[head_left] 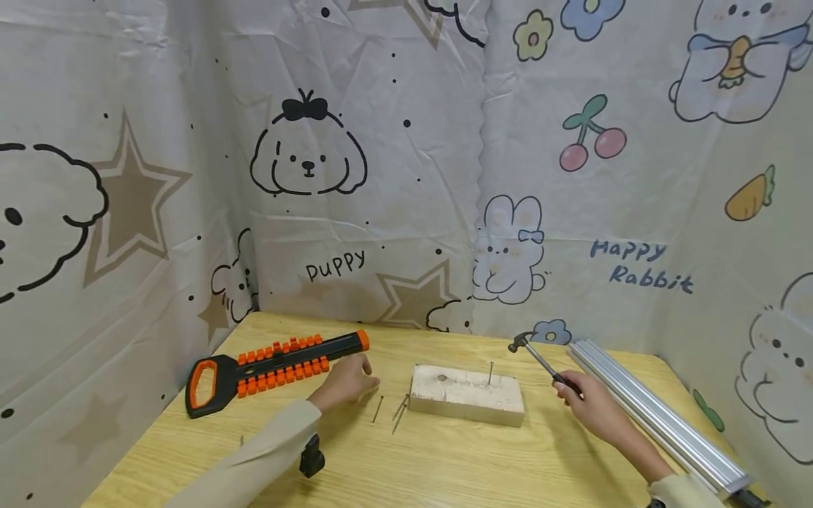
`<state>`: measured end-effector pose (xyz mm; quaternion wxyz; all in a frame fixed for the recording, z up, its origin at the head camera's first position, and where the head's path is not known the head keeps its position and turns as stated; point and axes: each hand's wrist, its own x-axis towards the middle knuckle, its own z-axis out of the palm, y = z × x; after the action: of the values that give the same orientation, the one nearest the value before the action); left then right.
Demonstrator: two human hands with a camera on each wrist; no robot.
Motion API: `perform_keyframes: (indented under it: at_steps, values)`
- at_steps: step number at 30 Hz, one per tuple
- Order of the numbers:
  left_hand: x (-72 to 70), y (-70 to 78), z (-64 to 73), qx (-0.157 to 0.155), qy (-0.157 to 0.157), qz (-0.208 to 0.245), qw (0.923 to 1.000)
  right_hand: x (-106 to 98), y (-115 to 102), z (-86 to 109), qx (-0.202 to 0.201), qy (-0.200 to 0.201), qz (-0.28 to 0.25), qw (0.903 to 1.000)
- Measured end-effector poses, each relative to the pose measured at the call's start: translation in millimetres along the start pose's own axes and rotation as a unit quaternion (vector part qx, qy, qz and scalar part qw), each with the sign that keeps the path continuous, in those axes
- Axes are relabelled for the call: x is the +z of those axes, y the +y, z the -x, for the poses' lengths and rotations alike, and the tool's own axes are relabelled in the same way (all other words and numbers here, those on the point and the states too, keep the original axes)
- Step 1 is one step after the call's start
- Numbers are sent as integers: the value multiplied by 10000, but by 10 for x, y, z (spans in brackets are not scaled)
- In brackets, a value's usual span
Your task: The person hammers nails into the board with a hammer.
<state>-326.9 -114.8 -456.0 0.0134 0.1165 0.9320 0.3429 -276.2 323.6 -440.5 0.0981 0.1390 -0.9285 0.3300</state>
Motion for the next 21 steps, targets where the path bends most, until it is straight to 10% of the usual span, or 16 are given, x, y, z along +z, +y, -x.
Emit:
perform_keyframes:
  at_steps: [8, 17, 21]
  values:
    - [26, 23, 125, -102, -492, 39, 9987, 56, 30, 10, -15, 131, 405, 9991]
    - [12, 91, 79, -471, -1106, 566, 9911, 119, 157, 84, 932, -387, -110, 9948]
    - [-16, 93, 85, -285, -929, 398, 9945, 158, 172, 81, 1036, -440, -335, 9931]
